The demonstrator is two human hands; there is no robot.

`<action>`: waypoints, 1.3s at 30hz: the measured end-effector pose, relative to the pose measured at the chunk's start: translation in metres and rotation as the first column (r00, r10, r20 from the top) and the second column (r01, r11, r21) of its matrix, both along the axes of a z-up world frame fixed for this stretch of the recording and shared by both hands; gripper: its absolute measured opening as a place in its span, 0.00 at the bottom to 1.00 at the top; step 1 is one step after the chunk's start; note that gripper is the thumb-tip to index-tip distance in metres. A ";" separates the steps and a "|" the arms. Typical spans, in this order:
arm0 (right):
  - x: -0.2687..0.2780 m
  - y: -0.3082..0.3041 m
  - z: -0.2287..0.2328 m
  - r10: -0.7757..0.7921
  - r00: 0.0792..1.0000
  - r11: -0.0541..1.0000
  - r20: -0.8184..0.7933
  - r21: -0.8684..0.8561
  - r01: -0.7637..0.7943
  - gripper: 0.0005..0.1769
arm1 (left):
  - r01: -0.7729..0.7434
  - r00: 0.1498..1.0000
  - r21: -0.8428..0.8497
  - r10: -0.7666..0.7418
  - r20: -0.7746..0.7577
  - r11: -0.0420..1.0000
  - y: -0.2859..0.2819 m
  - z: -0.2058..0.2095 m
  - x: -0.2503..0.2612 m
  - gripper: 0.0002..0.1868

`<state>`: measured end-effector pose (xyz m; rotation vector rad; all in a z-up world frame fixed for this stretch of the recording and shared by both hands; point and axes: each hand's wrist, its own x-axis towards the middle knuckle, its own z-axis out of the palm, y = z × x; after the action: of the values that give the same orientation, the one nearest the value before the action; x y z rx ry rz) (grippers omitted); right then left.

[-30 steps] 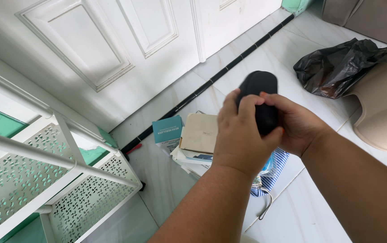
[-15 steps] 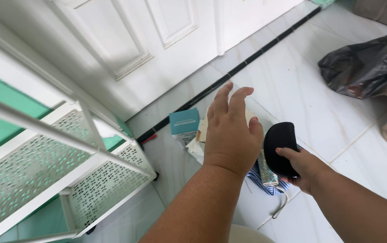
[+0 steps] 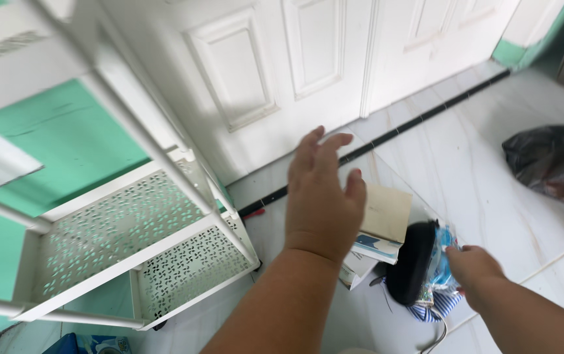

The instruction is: The person removes several boxes and containers from a white plastic shelving unit and places them on the floor. Then the person disassembles the shelving unit by removing the shelves and vertical poles, leaving the frame empty.

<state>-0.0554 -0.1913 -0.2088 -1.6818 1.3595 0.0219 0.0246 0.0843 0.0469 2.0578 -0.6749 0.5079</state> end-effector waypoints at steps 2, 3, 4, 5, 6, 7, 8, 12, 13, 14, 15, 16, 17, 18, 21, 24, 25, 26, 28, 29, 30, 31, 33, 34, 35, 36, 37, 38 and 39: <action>0.004 0.000 0.028 -0.052 0.998 0.984 0.033 -0.171 0.057 0.22 | -0.058 0.995 -0.103 0.066 0.077 0.993 0.016 0.013 0.001 0.11; 0.009 0.001 0.051 -0.067 0.997 0.952 0.040 -0.297 0.076 0.22 | -0.099 0.986 -0.134 0.115 0.117 0.986 0.025 0.020 0.001 0.08; 0.018 0.008 0.076 -0.110 0.972 0.903 0.208 -0.387 0.185 0.17 | -0.139 0.974 -0.168 0.165 0.155 0.976 0.035 0.028 0.001 0.06; 0.026 0.017 0.102 -0.132 0.917 0.841 0.375 -0.448 0.304 0.14 | -0.178 0.957 -0.201 0.216 0.191 0.963 0.047 0.036 0.001 0.04; 0.034 0.027 0.132 -0.076 0.885 0.812 0.459 -0.487 0.322 0.12 | -0.192 0.943 -0.243 0.247 0.221 0.951 0.059 0.045 0.001 0.05; 0.043 0.040 0.161 -0.014 0.844 0.783 0.536 -0.518 0.343 0.10 | -0.207 0.926 -0.283 0.280 0.252 0.937 0.072 0.054 0.001 0.06; 0.053 0.054 0.191 0.057 0.791 0.777 0.610 -0.524 0.349 0.09 | -0.219 0.907 -0.322 0.314 0.281 0.921 0.086 0.063 0.002 0.06; 0.084 0.128 0.301 0.271 0.482 0.877 0.833 -0.420 0.233 0.09 | -0.348 0.795 -0.409 0.497 0.348 0.844 0.150 0.095 0.005 0.11; 0.088 0.150 0.324 0.248 0.389 0.949 0.887 -0.303 0.085 0.08 | -0.379 0.768 -0.430 0.538 0.348 0.819 0.168 0.103 0.006 0.10; 0.090 0.176 0.340 0.356 0.296 0.926 0.886 -0.377 0.016 0.10 | -0.409 0.739 -0.450 0.578 0.347 0.794 0.187 0.111 0.007 0.10; 0.091 0.202 0.355 0.451 0.192 0.891 0.872 -0.451 -0.044 0.15 | -0.450 0.730 -0.468 0.615 0.298 0.761 0.207 0.121 0.008 0.10; 0.092 0.229 0.369 0.524 0.096 0.851 0.846 -0.517 -0.091 0.18 | -0.490 0.719 -0.483 0.650 0.247 0.726 0.226 0.131 0.008 0.09; 0.093 0.256 0.381 0.585 -0.003 0.804 0.811 -0.580 -0.129 0.21 | -0.528 0.707 -0.495 0.680 0.195 0.691 0.244 0.139 0.006 0.09; 0.092 0.281 0.390 0.645 -0.036 0.753 0.764 -0.642 -0.142 0.25 | -0.542 0.721 -0.469 0.673 0.168 0.697 0.260 0.145 0.003 0.06; 0.094 0.353 0.412 0.802 -0.408 0.492 0.436 -0.870 0.037 0.20 | -0.626 0.675 -0.340 0.706 0.215 0.702 0.302 0.157 -0.006 0.11; 0.097 0.414 0.429 0.870 -0.428 0.315 0.246 -0.944 0.097 0.16 | -0.773 0.512 -0.174 0.761 0.399 0.610 0.330 0.158 -0.008 0.18; 0.099 0.434 0.433 0.884 -0.403 0.279 0.239 -0.959 0.042 0.14 | -0.802 0.492 -0.156 0.786 0.374 0.577 0.338 0.157 -0.009 0.19; 0.102 0.453 0.438 0.897 -0.378 0.242 0.229 -0.970 -0.013 0.13 | -0.829 0.471 -0.138 0.809 0.350 0.542 0.345 0.156 -0.010 0.20; 0.108 0.481 0.447 0.904 -0.387 0.174 0.179 -0.983 -0.049 0.13 | -0.832 0.462 -0.139 0.810 0.363 0.537 0.358 0.155 -0.011 0.22; 0.113 0.492 0.449 0.897 -0.417 0.144 0.145 -0.989 -0.034 0.14 | -0.836 0.458 -0.132 0.809 0.368 0.533 0.364 0.153 -0.012 0.23; 0.118 0.502 0.451 0.888 -0.447 0.116 0.111 -0.993 -0.017 0.14 | -0.822 0.474 -0.120 0.785 0.398 0.557 0.370 0.151 -0.012 0.22; 0.125 0.512 0.452 0.901 -0.424 0.090 0.092 -0.996 -0.026 0.14 | -0.807 0.496 -0.100 0.759 0.422 0.583 0.377 0.147 -0.012 0.21; 0.137 0.530 0.454 0.925 -0.376 0.036 0.051 -0.998 -0.046 0.13 | -0.778 0.526 -0.075 0.711 0.468 0.624 0.389 0.141 -0.012 0.19; 0.141 0.538 0.453 0.926 -0.373 0.037 0.062 -0.997 -0.072 0.13 | -0.765 0.534 -0.069 0.689 0.490 0.641 0.395 0.138 -0.011 0.18; 0.145 0.544 0.454 0.928 -0.367 0.041 0.069 -0.996 -0.084 0.12 | -0.747 0.537 -0.071 0.664 0.521 0.661 0.398 0.137 -0.008 0.16; 0.148 0.548 0.455 0.929 -0.362 0.045 0.077 -0.994 -0.097 0.12 | -0.724 0.531 -0.084 0.630 0.567 0.685 0.401 0.135 -0.007 0.17; 0.151 0.553 0.458 0.932 -0.357 0.032 0.070 -0.993 -0.111 0.12 | -0.698 0.518 -0.097 0.595 0.615 0.709 0.403 0.133 -0.006 0.18; 0.154 0.558 0.462 0.934 -0.352 0.020 0.064 -0.992 -0.126 0.13 | -0.671 0.503 -0.108 0.557 0.661 0.734 0.405 0.132 -0.005 0.19; 0.157 0.564 0.464 0.935 -0.349 0.008 0.059 -0.989 -0.145 0.13 | -0.657 0.516 -0.102 0.544 0.661 0.747 0.407 0.132 -0.004 0.17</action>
<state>0.1016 0.3725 0.2555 -2.2013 -1.1517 -0.7788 0.0209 0.4911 0.1786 2.2331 -0.3433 1.7182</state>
